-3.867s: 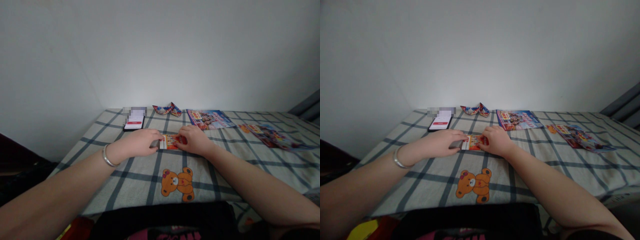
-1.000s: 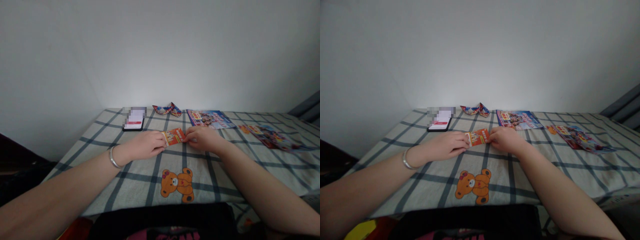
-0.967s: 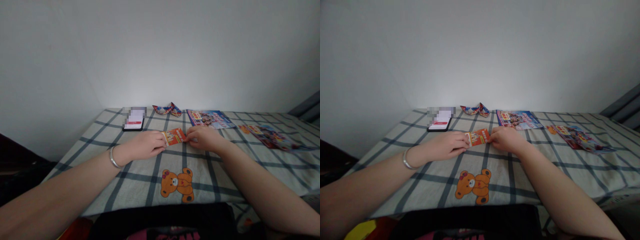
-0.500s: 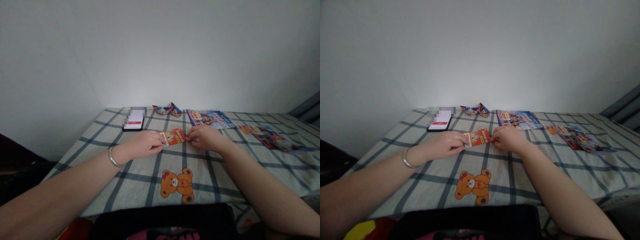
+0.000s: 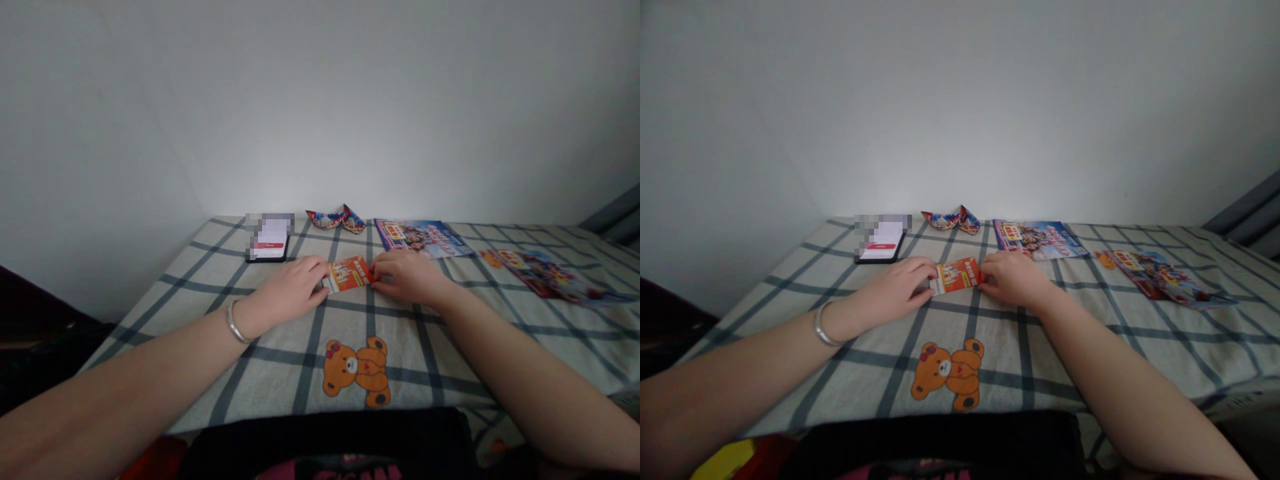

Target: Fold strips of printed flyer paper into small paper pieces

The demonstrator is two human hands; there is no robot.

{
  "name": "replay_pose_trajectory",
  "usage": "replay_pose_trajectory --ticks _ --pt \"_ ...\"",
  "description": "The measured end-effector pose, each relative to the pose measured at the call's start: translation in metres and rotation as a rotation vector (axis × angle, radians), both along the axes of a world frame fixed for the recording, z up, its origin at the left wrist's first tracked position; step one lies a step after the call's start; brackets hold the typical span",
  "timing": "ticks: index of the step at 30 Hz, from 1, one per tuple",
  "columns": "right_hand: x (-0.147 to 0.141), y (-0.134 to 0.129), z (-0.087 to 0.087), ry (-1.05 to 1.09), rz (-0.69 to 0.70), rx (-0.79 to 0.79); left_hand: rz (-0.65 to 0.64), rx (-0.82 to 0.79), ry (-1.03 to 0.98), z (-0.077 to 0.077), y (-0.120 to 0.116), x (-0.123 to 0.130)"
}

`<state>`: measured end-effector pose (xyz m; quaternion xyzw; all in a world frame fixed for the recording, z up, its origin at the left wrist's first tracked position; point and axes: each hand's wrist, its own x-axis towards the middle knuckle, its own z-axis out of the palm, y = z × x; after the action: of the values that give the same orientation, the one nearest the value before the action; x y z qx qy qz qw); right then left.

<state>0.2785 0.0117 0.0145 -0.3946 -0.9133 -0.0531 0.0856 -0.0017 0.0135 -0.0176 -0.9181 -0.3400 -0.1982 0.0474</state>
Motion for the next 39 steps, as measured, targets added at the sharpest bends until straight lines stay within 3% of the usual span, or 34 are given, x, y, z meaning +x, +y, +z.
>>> replay_pose_trajectory --ticks 8,13,17,25,31,39 --pt "0.003 0.005 -0.005 -0.015 -0.085 0.046 -0.054 -0.032 0.016 -0.003 0.007 -0.004" --pt "0.003 0.007 -0.007 0.049 -0.088 -0.003 -0.109 -0.047 -0.002 -0.004 0.008 -0.004" --pt "0.005 0.011 -0.011 0.115 -0.084 -0.036 -0.133 0.014 -0.058 -0.005 0.009 -0.004" --pt "0.003 0.008 -0.010 0.302 -0.227 -0.014 -0.262 0.177 -0.095 0.003 0.006 -0.002" --pt "0.000 0.004 -0.008 0.512 -0.149 0.042 -0.301 0.284 -0.057 0.008 0.003 0.000" --pt "0.003 0.003 -0.007 0.523 -0.036 0.048 -0.253 0.355 -0.048 0.008 0.000 -0.001"
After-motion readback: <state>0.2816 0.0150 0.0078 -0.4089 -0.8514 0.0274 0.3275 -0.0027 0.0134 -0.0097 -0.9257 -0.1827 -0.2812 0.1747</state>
